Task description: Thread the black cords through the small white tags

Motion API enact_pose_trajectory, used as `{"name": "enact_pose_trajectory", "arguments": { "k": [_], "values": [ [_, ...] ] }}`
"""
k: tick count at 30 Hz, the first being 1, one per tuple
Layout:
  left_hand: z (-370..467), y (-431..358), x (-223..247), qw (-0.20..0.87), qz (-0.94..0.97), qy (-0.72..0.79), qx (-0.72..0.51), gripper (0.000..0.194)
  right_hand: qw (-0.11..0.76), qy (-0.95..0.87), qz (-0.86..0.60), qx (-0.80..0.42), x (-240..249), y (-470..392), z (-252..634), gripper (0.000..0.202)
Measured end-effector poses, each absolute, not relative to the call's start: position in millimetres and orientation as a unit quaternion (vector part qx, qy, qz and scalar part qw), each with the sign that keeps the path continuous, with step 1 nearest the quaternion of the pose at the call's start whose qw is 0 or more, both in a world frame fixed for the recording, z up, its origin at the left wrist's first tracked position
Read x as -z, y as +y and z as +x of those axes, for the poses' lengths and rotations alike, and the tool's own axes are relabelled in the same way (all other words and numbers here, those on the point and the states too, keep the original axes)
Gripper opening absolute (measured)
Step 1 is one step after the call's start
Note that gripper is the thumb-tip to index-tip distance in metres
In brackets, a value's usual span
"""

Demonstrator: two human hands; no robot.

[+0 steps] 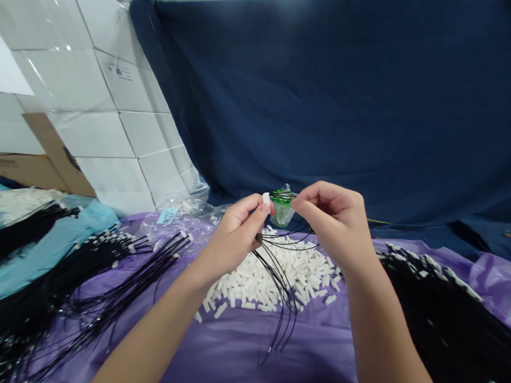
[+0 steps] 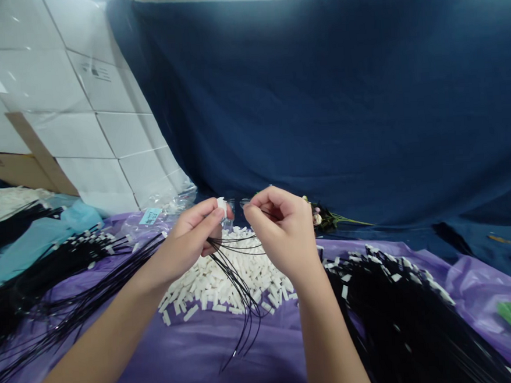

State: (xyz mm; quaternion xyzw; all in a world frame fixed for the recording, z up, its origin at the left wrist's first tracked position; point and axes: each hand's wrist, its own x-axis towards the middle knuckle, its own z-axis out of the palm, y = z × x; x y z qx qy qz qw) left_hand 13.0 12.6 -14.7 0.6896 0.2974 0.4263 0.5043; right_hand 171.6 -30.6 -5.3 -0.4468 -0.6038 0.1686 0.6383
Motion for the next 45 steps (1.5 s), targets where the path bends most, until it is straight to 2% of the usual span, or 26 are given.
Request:
{"name": "enact_pose_trajectory", "arguments": {
  "k": [7,15,21,29,33,37,39,42,45],
  "values": [
    [12.5,12.4,14.8,0.493,0.706,0.296,-0.414,0.027,0.617,-0.636,-0.447,-0.123,4.5,-32.4,171.9,0.01],
    [11.2,12.8,14.4,0.546,0.677,0.274,-0.411,0.021,0.575,-0.711,-0.402,0.05,4.0,-32.4,171.0,0.008],
    [11.1,12.8,10.6,0.592,0.651,0.243,-0.407,0.019,0.574,-0.721,-0.383,0.064,3.8,-32.7,167.8,0.011],
    [10.7,13.3,10.6,0.597,0.655,0.245,-0.394,0.019,0.57,-0.719,-0.393,0.062,4.4,-33.9,167.4,0.013],
    [10.4,13.3,8.2,0.601,0.642,0.253,-0.404,0.022,0.558,-0.718,-0.412,0.058,7.2,-29.9,167.4,0.006],
    [8.0,18.6,4.6,0.599,0.603,0.288,-0.442,0.024,0.598,-0.642,-0.456,0.147,3.2,-33.9,167.3,0.011],
    [5.9,22.7,3.3,0.593,0.575,0.307,-0.473,0.022,0.614,-0.612,-0.467,0.174,-0.9,-40.9,168.0,0.005],
    [3.1,27.0,2.2,0.591,0.54,0.312,-0.512,0.02,0.568,-0.667,-0.477,0.07,-4.7,-51.1,169.8,0.024],
    [2.1,27.5,1.5,0.593,0.521,0.307,-0.532,0.018,0.45,-0.752,-0.477,-0.072,-2.6,-52.9,169.7,0.034]
  ]
}}
